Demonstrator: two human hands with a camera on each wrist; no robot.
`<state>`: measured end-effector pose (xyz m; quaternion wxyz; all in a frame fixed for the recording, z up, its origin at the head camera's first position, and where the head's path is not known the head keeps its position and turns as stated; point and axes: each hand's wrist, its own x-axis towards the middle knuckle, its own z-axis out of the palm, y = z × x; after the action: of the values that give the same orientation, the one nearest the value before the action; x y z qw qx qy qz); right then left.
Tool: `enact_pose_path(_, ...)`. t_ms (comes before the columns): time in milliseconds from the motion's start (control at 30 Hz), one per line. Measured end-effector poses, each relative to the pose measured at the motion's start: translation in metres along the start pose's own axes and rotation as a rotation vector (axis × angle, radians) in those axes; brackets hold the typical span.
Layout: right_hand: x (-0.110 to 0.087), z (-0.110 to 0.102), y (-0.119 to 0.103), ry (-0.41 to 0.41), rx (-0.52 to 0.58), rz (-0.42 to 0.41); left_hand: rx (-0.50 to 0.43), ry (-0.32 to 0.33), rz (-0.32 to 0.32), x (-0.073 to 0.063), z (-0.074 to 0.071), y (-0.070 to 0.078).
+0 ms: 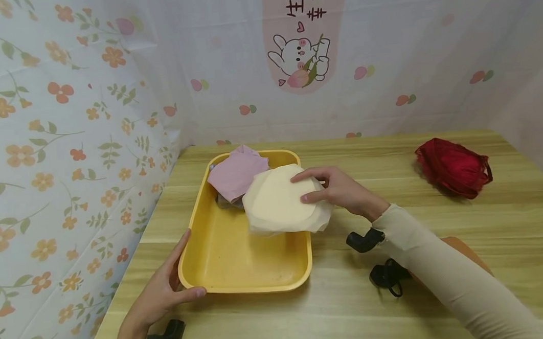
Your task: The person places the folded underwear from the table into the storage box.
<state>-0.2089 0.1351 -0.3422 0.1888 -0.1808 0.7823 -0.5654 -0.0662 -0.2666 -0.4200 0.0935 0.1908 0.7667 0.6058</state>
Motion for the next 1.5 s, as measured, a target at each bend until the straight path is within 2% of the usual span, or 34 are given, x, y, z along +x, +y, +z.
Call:
enact_pose_path(133,0.004,0.011,-0.001,-0.015,-0.029,-0.003,-0.007,0.003,-0.001,0.0,0.001,-0.001)
enact_pose_path(433,0.015,0.036,-0.003,-0.124,-0.11,-0.047,-0.009,0.005,0.004,0.0,0.0,-0.003)
enact_pose_path(600,0.017,0.05,-0.006,-0.175,-0.155,-0.035,-0.005,0.008,0.007,0.002,0.0,-0.003)
enact_pose_path(1033,0.021,0.079,-0.014,-0.199,-0.29,0.015,-0.015,0.006,0.001,0.0,-0.001,-0.004)
enact_pose_path(1500,0.035,0.089,-0.036,-0.243,-0.475,0.061,-0.013,-0.006,0.018,0.001,-0.002,-0.004)
